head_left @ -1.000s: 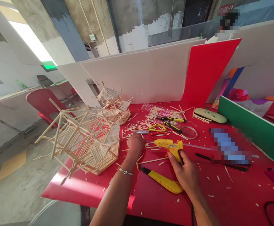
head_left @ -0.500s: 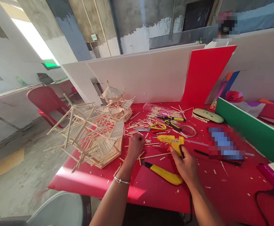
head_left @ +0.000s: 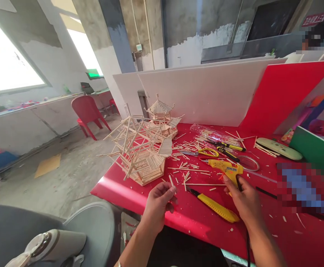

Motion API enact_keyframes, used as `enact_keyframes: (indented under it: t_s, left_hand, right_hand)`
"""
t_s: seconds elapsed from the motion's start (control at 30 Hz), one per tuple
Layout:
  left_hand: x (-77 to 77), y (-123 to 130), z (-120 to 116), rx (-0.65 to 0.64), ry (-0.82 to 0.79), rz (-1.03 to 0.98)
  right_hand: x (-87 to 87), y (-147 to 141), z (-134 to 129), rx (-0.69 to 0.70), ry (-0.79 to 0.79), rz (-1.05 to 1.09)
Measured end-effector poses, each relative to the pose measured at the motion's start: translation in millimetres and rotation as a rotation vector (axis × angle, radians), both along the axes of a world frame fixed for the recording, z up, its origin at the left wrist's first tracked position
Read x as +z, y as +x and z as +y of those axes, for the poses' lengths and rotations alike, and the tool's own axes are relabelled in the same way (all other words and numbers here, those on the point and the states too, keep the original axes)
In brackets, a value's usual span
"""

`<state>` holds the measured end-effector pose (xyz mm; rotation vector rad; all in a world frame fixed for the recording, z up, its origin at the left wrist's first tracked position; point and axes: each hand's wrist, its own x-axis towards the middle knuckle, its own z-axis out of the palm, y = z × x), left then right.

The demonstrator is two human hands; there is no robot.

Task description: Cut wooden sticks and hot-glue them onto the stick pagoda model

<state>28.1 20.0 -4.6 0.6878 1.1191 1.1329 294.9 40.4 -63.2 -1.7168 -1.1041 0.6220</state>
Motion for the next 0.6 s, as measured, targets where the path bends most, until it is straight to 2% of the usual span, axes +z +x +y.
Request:
enact_keyframes:
  t_s: [0.13,0.3,0.43,0.6]
  left_hand:
    - [12.7,-23.1,-6.6,0.141,-0.023,-0.186]
    - [23.3,-42.9,8.1,0.233,0.016,-0.247]
    - [25.1,-52.1,20.4,0.259,0.005,-0.263]
    - [22.8,-56.6,27.0,0.250,-0.019,-0.264]
  right_hand:
    - [8.0,-7.2,-2.0,0.018,-0.010,0.047]
    - [13.8,-14.8,-6.8,0.015,-0.077,0.048]
    - [13.0,-15.7,-8.3,-0.001,-0.084,0.015]
    - [14.6,-17.5,-7.5,-0.021,-0.087,0.083]
